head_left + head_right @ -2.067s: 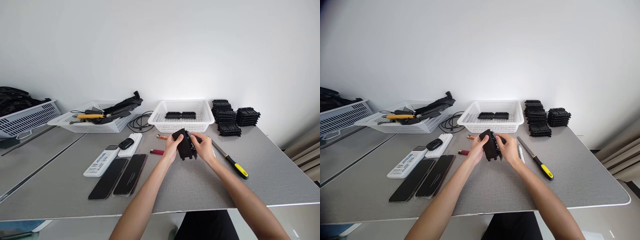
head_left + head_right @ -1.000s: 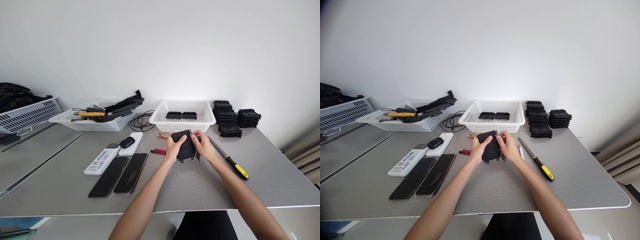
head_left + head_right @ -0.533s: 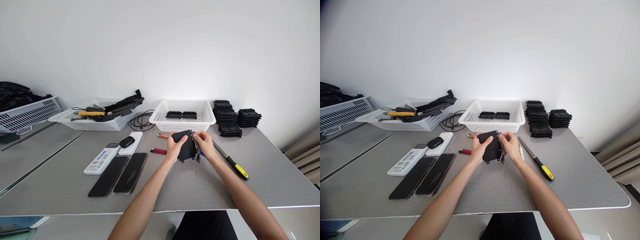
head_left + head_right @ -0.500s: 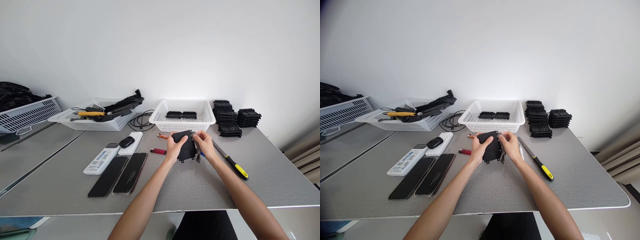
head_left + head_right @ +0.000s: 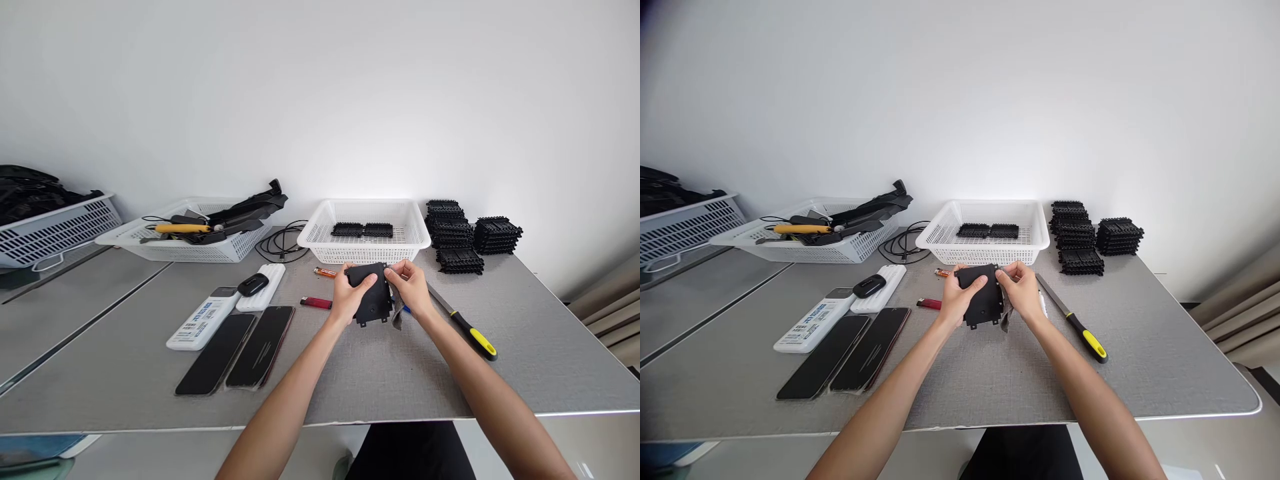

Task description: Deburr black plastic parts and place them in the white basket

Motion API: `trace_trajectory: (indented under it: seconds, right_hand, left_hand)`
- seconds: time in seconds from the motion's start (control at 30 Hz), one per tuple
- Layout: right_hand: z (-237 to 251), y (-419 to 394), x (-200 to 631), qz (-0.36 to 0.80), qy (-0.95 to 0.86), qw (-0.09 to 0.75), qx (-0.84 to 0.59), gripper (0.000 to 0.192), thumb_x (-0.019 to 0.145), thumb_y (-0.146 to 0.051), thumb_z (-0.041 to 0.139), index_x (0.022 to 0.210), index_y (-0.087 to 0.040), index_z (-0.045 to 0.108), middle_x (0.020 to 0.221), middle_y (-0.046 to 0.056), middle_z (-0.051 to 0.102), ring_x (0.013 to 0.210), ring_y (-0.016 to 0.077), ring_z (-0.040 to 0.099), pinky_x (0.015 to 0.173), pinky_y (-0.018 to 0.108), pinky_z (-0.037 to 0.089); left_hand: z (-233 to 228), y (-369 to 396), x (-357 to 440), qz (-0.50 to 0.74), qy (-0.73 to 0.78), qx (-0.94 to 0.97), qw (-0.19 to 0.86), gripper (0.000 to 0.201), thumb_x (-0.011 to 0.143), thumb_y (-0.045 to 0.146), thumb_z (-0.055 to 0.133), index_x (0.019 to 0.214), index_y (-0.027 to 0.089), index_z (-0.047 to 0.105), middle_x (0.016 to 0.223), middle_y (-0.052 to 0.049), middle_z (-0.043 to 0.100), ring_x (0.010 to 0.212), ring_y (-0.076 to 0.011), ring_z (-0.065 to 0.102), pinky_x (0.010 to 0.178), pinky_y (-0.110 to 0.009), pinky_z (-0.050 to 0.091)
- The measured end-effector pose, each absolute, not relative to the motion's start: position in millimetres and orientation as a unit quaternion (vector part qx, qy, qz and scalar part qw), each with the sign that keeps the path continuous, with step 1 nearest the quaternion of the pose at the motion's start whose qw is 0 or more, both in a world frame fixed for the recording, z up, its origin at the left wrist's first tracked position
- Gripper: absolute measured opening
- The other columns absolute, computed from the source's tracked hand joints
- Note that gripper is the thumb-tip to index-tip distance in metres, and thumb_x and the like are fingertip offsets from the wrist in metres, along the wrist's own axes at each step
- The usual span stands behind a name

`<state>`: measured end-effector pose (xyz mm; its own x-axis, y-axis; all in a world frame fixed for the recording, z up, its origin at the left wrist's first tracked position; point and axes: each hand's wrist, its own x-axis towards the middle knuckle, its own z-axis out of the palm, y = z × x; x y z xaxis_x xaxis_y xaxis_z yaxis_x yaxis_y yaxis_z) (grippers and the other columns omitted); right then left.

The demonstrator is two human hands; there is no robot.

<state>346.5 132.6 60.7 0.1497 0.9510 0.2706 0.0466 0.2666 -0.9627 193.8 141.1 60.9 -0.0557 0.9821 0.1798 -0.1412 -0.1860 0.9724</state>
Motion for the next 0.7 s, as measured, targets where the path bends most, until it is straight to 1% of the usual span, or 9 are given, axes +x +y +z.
trace_trajectory:
  seconds: [0.13, 0.23, 0.37, 0.5, 0.6, 0.7]
  right_hand:
    - [58.7, 133.4, 345.1, 0.408, -0.528, 0.591, -0.454, 0.029, 0.074, -0.044, 0.071, 0.073, -0.020, 0.056, 0.067, -0.001, 0.059, 0.062, 0.0152, 0.057, 0.061, 0.028, 0.047]
    - [56.3, 133.2, 342.3, 0.417, -0.530, 0.584, -0.451, 0.027, 0.074, -0.042, 0.071, 0.073, -0.020, 0.055, 0.066, -0.001, 0.058, 0.060, 0.0146, 0.056, 0.059, 0.027, 0.046]
    - [51.6, 132.0, 338.2, 0.406, -0.535, 0.578, -0.463, 0.025, 0.074, -0.042, 0.069, 0.074, -0.021, 0.055, 0.067, 0.001, 0.060, 0.059, 0.0156, 0.057, 0.057, 0.028, 0.046]
    - [45.5, 131.8, 334.3, 0.414, -0.555, 0.538, -0.481, 0.022, 0.074, -0.038, 0.067, 0.071, -0.020, 0.055, 0.062, 0.000, 0.059, 0.055, 0.0147, 0.054, 0.052, 0.026, 0.042]
    - [42.6, 132.7, 334.2, 0.410, -0.567, 0.517, -0.492, 0.019, 0.074, -0.036, 0.066, 0.070, -0.020, 0.056, 0.061, 0.000, 0.058, 0.054, 0.0136, 0.051, 0.050, 0.025, 0.039]
    - [39.8, 131.7, 336.3, 0.410, -0.585, 0.492, -0.497, 0.017, 0.074, -0.034, 0.066, 0.069, -0.020, 0.057, 0.060, 0.000, 0.058, 0.052, 0.0131, 0.051, 0.049, 0.025, 0.038]
  left_hand:
    - [63.3, 142.7, 191.9, 0.601, 0.419, 0.473, 0.490, 0.045, 0.058, 0.037, 0.084, 0.080, 0.020, 0.049, 0.070, 0.004, 0.057, 0.060, -0.0114, 0.055, 0.057, -0.024, 0.047]
    - [63.8, 144.5, 190.8, 0.614, 0.418, 0.450, 0.495, 0.046, 0.056, 0.037, 0.085, 0.080, 0.020, 0.049, 0.069, 0.005, 0.057, 0.059, -0.0110, 0.056, 0.057, -0.024, 0.047]
    - [63.2, 149.0, 188.4, 0.622, 0.426, 0.410, 0.513, 0.048, 0.053, 0.038, 0.086, 0.082, 0.020, 0.052, 0.071, 0.003, 0.061, 0.060, -0.0125, 0.059, 0.058, -0.026, 0.050]
    - [63.1, 156.1, 182.4, 0.657, 0.438, 0.360, 0.497, 0.048, 0.051, 0.040, 0.088, 0.080, 0.018, 0.056, 0.072, 0.002, 0.064, 0.061, -0.0129, 0.061, 0.062, -0.028, 0.053]
    - [63.2, 160.2, 178.6, 0.660, 0.433, 0.337, 0.513, 0.048, 0.049, 0.039, 0.089, 0.079, 0.018, 0.058, 0.072, 0.001, 0.065, 0.061, -0.0130, 0.063, 0.064, -0.029, 0.055]
    - [65.3, 162.5, 174.3, 0.653, 0.446, 0.312, 0.527, 0.049, 0.049, 0.040, 0.089, 0.083, 0.017, 0.061, 0.072, -0.001, 0.068, 0.062, -0.0162, 0.065, 0.063, -0.032, 0.057]
